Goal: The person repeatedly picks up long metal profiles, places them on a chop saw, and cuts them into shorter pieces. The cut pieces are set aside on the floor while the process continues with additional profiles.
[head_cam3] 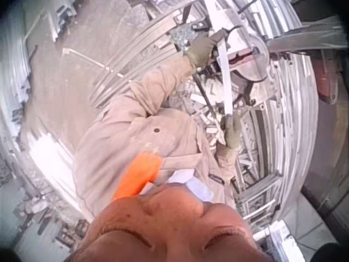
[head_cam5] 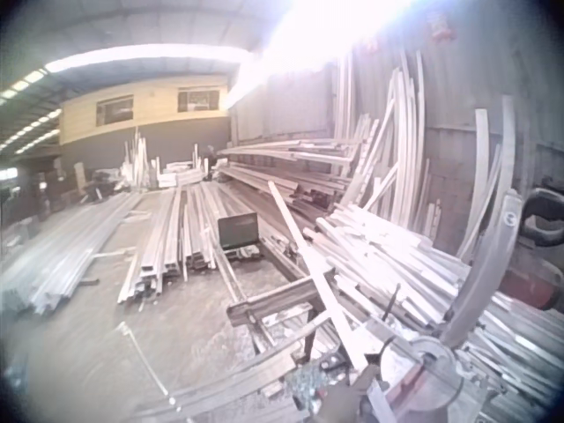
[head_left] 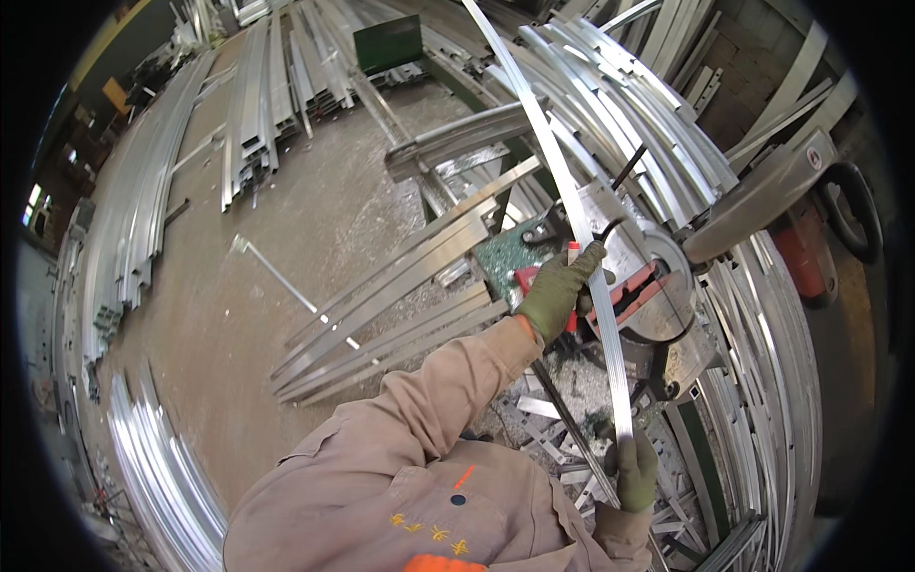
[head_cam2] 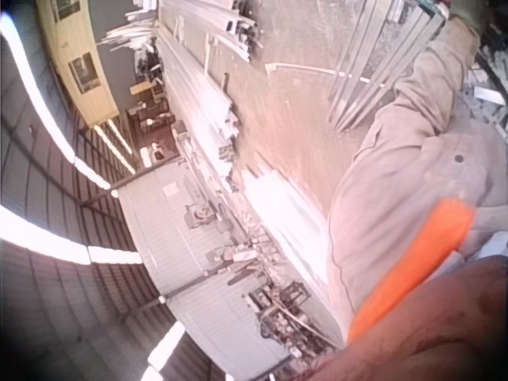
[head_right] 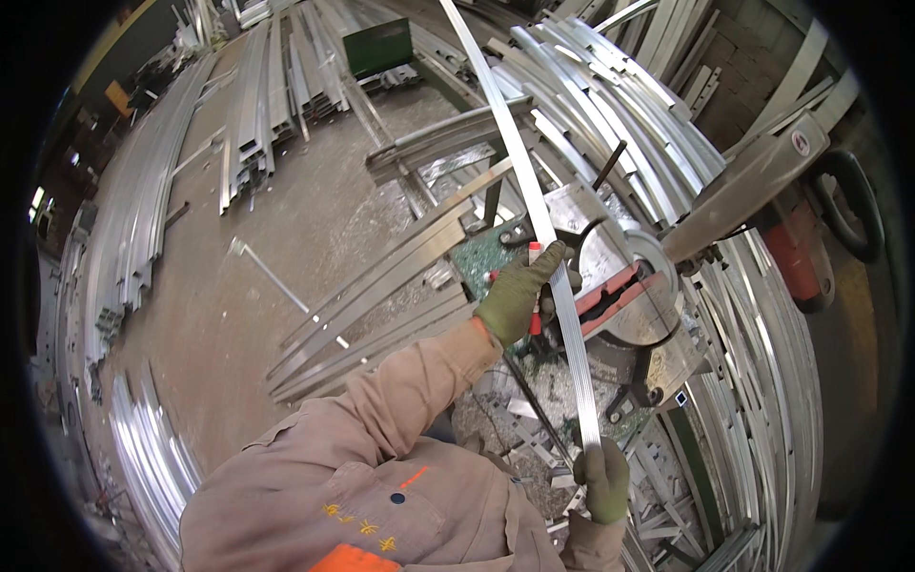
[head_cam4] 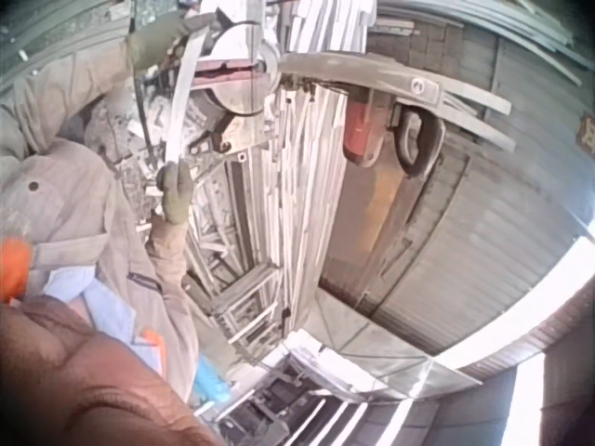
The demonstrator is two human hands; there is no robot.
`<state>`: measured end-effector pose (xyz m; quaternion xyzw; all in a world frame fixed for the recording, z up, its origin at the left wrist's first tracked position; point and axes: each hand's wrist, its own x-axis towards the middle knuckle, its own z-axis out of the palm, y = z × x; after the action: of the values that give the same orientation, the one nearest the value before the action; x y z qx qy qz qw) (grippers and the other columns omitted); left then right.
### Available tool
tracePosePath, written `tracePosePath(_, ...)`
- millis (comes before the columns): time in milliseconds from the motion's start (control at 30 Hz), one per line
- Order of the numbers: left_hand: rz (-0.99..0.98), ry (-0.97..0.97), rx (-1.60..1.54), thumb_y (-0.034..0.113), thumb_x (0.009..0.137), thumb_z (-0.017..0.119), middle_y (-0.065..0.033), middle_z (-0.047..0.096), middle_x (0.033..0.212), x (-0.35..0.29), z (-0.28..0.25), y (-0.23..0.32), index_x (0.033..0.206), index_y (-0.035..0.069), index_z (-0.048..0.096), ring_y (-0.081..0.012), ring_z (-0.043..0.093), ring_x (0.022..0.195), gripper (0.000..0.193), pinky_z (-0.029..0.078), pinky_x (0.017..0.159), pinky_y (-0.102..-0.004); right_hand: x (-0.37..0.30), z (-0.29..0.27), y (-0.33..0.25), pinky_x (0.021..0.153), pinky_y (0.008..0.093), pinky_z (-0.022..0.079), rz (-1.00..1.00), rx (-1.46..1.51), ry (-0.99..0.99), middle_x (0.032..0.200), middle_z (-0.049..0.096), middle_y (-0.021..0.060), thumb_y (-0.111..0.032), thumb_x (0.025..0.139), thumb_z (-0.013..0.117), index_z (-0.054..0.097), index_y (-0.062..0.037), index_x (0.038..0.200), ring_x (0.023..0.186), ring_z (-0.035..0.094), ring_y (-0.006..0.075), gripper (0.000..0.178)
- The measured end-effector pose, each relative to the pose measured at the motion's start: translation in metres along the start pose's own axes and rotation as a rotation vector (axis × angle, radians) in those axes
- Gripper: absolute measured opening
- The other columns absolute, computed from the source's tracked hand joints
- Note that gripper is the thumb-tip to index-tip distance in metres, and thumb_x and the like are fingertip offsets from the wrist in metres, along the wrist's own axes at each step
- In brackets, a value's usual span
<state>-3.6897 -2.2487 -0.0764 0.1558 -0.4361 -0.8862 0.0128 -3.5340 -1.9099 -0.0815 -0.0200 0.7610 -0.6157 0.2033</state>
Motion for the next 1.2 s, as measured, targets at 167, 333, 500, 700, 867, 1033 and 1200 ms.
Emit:
tracePosePath(167,0.164,0.113,0.090,0.053,0.118,0.077,-0.0006,0.076,0.094,-0.132,-0.032,0.000,0.129,0.005,0.077,-0.0070,0.060,0.066,0.049,0.046,0.055,-0.0264,-0.048,-0.064,0.023,0.074,0.0333,0.054,0.100,-0.042,-0.124,0.090,0.077,0.0061,-0.039,0.107,0.090,0.080,0.0040,0.116,0.080,0.068,0.0136,0.046)
tracePosePath(333,0.246,0.569,-0.057,0.054,0.113,0.085,0.0004,0.068,0.083,-0.225,-0.149,0.001,0.108,0.013,0.073,-0.0081,0.058,0.061,0.042,0.045,0.052,-0.0278,-0.020,-0.057,0.023,0.075,0.0356,0.058,0.114,0.004,-0.235,0.091,0.081,0.0088,-0.028,0.102,0.090,0.083,0.0044,0.114,0.082,0.074,0.0164,0.036)
tracePosePath(500,-0.015,0.977,-0.267,0.057,0.107,0.089,-0.0013,0.068,0.078,-0.290,-0.276,-0.078,0.105,0.017,0.075,-0.0151,0.061,0.056,0.042,0.051,0.052,-0.0380,0.026,0.044,0.022,0.071,0.0353,0.058,0.110,0.194,-0.275,0.087,0.080,0.0118,-0.035,0.109,0.085,0.081,0.0019,0.112,0.074,0.074,0.0197,0.037)
tracePosePath(700,-0.225,1.202,-0.404,0.054,0.108,0.086,-0.0029,0.076,0.084,-0.317,-0.408,-0.193,0.106,0.015,0.081,-0.0161,0.062,0.060,0.040,0.053,0.054,-0.0379,0.062,0.183,0.017,0.067,0.0321,0.063,0.293,0.003,-0.279,0.098,0.085,0.0151,-0.054,0.114,0.079,0.077,0.0021,0.129,0.076,0.081,0.0208,0.058)
tracePosePath(867,-0.339,1.223,-0.459,0.058,0.109,0.082,-0.0058,0.076,0.090,-0.312,-0.495,-0.213,0.112,0.013,0.084,-0.0197,0.064,0.068,0.045,0.052,0.058,-0.0426,0.098,0.285,0.022,0.070,0.0335,0.066,0.345,-0.251,-0.391,0.099,0.087,0.0153,-0.055,0.115,0.079,0.076,0.0019,0.130,0.079,0.084,0.0220,0.059)
tracePosePath(1033,-0.384,1.145,-0.243,0.058,0.114,0.075,-0.0138,0.085,0.112,-0.306,-0.564,-0.239,0.124,0.010,0.083,-0.0270,0.077,0.085,0.050,0.061,0.074,-0.0442,0.134,0.363,0.037,0.077,0.0376,0.071,0.424,-0.257,-0.410,0.110,0.088,0.0179,-0.049,0.116,0.078,0.074,0.0048,0.137,0.087,0.086,0.0260,0.058)
tracePosePath(1200,-0.468,0.917,-0.407,0.066,0.115,0.071,-0.0131,0.084,0.107,-0.285,-0.601,-0.255,0.134,0.013,0.075,-0.0232,0.077,0.082,0.056,0.055,0.062,-0.0408,0.173,0.391,0.059,0.076,0.0344,0.066,0.523,-0.321,-0.373,0.109,0.087,0.0122,-0.045,0.115,0.081,0.076,-0.0003,0.138,0.091,0.086,0.0238,0.051)
